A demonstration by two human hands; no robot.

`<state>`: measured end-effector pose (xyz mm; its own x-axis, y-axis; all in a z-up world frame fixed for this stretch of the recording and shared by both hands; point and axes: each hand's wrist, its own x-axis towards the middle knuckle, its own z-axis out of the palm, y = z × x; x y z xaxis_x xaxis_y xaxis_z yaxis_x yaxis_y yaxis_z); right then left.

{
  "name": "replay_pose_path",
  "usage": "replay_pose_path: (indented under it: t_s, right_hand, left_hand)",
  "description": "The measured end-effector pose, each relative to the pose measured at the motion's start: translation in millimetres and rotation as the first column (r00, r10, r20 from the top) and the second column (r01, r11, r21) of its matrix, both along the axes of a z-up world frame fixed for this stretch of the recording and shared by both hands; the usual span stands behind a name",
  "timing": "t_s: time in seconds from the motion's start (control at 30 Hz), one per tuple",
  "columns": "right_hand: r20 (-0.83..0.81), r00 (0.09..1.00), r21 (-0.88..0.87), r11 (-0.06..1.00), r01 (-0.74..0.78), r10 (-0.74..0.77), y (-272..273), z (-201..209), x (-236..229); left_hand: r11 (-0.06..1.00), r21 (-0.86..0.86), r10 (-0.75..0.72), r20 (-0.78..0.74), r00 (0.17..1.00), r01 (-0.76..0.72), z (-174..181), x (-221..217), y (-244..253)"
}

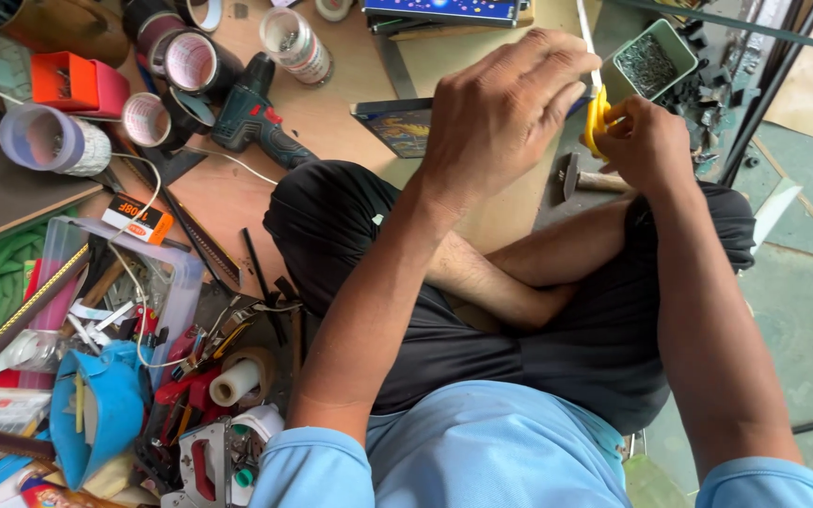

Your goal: Applying black adhesive tape or plastic strips to the edges of a wooden-backed art print to create a frame.

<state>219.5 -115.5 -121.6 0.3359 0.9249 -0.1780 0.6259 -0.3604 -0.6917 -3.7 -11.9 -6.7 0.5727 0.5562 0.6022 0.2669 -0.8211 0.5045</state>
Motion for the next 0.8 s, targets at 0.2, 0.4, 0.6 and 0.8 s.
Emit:
replay_pose_path:
  t_s: [0.2, 0.4, 0.6, 0.8]
  right_hand:
    - [0.206, 0.976, -0.101, 0.994, -0.046, 0.066, -10.8, -74.7, 37.2]
    - [-0.172, 0.983, 0.392, 0.920, 0.015, 0.057, -10.5, 41.0, -21.4]
    - [-0.362, 0.897, 0.625, 0.780, 0.032, 0.254, -3.1, 138.6, -76.6]
    - [-0.140, 0.976, 0.585, 0.810, -0.054, 0.166, -5.5, 105.9, -61.3]
  left_hand:
    - [1.000, 0.013, 0.027, -0.070, 0.997, -0.026, 0.7, -5.0, -11.2]
    - [1.000, -0.017, 0.021, -0.045, 0.999, -0.021, -17.9, -8.6, -17.0]
    - [0.992, -0.128, -0.020, 0.023, 1.000, 0.023, -22.5, -11.4, -18.3]
    - [0.993, -0.113, -0.020, 0.014, 1.000, 0.022, -20.9, -14.5, -13.7]
